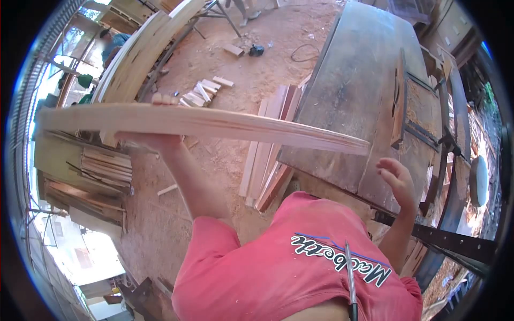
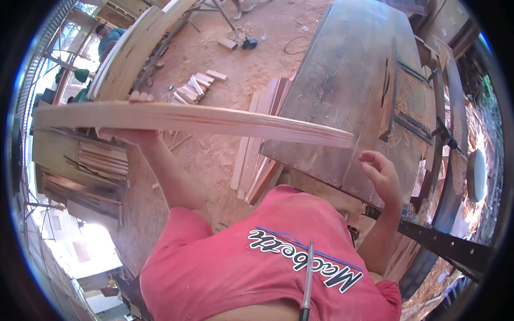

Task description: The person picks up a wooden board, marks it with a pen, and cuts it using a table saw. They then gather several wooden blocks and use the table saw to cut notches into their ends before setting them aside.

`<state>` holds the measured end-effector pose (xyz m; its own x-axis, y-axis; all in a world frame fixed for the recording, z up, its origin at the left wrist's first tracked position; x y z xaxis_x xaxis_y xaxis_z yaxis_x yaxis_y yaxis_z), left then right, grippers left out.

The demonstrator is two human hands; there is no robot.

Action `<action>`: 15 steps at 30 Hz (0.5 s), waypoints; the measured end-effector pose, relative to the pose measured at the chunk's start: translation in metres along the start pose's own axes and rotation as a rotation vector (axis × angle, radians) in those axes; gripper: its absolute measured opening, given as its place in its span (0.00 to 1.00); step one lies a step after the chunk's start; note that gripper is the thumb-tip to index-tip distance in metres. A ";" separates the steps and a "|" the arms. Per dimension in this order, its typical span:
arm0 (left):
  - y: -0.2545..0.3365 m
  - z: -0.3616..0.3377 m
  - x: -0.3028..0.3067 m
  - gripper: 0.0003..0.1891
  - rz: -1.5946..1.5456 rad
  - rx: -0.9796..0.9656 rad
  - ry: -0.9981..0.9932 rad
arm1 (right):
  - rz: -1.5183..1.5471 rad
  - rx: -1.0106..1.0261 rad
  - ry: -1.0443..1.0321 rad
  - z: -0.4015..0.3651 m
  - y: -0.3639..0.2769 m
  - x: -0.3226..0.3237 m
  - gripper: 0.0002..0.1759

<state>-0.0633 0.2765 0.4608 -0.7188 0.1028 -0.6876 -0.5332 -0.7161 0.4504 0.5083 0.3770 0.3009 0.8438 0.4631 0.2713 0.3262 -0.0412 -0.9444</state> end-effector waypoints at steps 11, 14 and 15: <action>-0.151 0.155 -0.213 0.34 0.373 -0.263 -0.176 | 0.051 0.208 0.425 -0.043 -0.058 0.076 0.22; -0.221 0.173 -0.271 0.36 0.397 -0.248 -0.244 | 0.078 0.275 0.504 -0.056 -0.071 0.089 0.22; -0.245 0.181 -0.291 0.37 0.420 -0.254 -0.257 | 0.077 0.283 0.535 -0.061 -0.072 0.093 0.23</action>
<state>0.1965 0.5469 0.6535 -0.9491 -0.0853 -0.3032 -0.0758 -0.8724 0.4828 0.5893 0.3686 0.4050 0.9815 -0.0439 0.1863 0.1914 0.2140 -0.9579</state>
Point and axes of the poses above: each hand's wrist, its own z-axis towards the middle knuckle, its own x-axis out of the back of the hand, y = z × x, the point moved 2 cm from there along z, towards the middle knuckle, and after that the axes turned 9 degrees about -z, right-handed, at the moved point
